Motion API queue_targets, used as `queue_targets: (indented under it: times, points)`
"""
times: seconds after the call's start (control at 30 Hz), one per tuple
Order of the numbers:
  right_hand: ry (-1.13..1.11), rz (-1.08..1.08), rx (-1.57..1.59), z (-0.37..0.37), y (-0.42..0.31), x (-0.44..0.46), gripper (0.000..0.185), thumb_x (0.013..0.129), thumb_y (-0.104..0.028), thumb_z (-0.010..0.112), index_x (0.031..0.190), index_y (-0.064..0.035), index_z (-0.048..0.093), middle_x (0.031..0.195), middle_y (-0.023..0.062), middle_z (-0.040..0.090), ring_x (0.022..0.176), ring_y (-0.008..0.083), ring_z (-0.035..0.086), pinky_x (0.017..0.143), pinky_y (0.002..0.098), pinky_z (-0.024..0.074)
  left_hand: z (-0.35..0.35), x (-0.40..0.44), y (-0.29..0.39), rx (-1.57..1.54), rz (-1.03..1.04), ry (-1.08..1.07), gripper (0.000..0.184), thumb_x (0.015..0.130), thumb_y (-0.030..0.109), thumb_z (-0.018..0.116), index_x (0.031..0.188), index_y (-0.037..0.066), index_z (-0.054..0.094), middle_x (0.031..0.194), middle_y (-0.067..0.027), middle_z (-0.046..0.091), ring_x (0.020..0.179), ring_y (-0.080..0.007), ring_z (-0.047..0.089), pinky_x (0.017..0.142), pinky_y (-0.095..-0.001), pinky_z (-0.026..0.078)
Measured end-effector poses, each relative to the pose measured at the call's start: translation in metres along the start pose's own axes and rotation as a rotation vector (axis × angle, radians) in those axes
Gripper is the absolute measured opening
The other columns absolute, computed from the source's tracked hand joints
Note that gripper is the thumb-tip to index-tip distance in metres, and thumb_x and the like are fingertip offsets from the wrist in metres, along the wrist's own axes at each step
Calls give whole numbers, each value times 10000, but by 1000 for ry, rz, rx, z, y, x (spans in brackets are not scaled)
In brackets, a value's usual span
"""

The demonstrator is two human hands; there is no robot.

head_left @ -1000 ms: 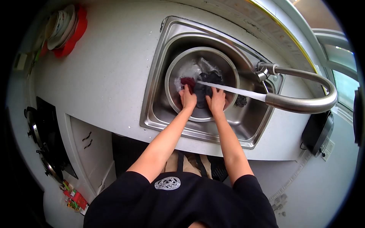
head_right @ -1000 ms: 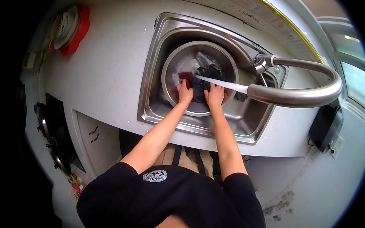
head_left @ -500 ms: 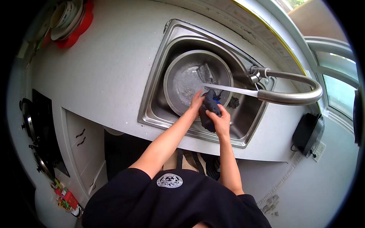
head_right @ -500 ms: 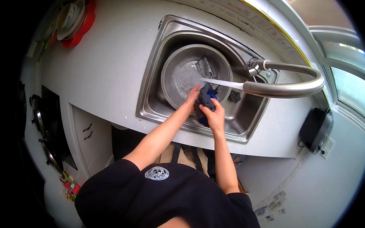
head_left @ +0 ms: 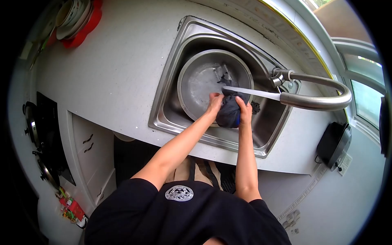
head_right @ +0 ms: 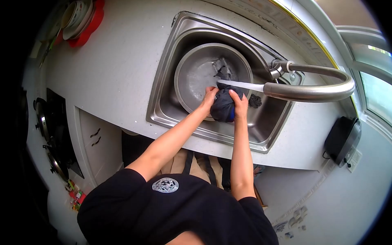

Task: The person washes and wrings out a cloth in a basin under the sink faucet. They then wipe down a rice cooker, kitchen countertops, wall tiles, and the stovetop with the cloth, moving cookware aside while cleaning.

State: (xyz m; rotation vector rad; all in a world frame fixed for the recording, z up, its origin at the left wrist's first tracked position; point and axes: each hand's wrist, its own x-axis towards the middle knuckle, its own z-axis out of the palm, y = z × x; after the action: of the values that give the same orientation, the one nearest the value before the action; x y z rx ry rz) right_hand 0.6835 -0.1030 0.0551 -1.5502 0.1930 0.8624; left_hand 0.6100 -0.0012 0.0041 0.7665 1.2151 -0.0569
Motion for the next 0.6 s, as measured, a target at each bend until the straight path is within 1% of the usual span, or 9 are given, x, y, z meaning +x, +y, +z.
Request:
queue_targets:
  times: [0.03,0.13,0.17,0.23,0.3,0.43,0.53,0.57,0.6]
  points:
    - [132,-179,-186,22,-20,-14,211,838,-164,722,956,6,682,889,34,682,794,98,610,732,264,497,-10,-6,3,-104,9,-82,559,835,467,603,1175,27,551,1137,-129,588,1044,-274,555,905,-375,439]
    - [212,-817,-750,37,-32,-30,220,745,-104,755,892,10,638,824,105,638,730,259,625,678,343,495,-25,-53,42,-299,-477,-177,635,823,580,623,1175,55,566,1167,-106,589,1049,-292,559,917,-362,449]
    - [232,-859,-759,40,-28,-36,254,686,-90,764,865,-1,609,814,145,597,739,338,605,667,378,489,-27,-60,50,-384,-507,-348,639,834,588,610,1189,59,559,1169,-106,584,1062,-278,558,925,-358,452]
    - [214,-910,-778,38,-18,-48,283,662,-100,778,854,-9,591,808,137,598,731,323,603,663,377,490,-32,-69,59,-549,-554,-689,648,857,606,582,1216,68,543,1173,-106,575,1090,-249,556,941,-351,456]
    - [208,-935,-748,37,-10,-59,274,660,-104,779,830,-14,584,781,130,576,712,318,585,663,371,486,-21,-48,26,-512,-472,-687,545,872,524,611,1156,59,585,1107,-97,608,1026,-216,591,913,-343,480]
    - [514,-506,-246,42,-8,-69,181,819,-158,689,853,7,623,860,43,631,754,165,606,710,313,497,0,-50,13,-576,-244,-578,268,869,230,648,1047,30,638,952,-64,666,845,-178,648,782,-298,534]
    - [667,-266,286,41,-9,-52,295,850,-244,661,971,24,638,915,59,645,717,168,627,707,277,522,16,-58,16,-447,104,-430,228,803,114,635,994,-10,641,937,-75,674,824,-179,648,761,-292,525]
    - [717,-146,351,41,-12,-48,340,877,-291,615,1029,14,617,957,66,657,777,201,655,739,317,544,20,-57,15,-347,243,-371,236,787,102,637,987,-22,635,942,-75,672,836,-178,645,762,-296,522]
    - [614,-84,473,39,-10,-44,340,895,-299,587,1042,7,613,969,72,660,810,206,657,756,327,544,23,-55,15,-242,378,-309,245,771,91,639,981,-35,628,947,-75,670,848,-177,642,763,-300,518]
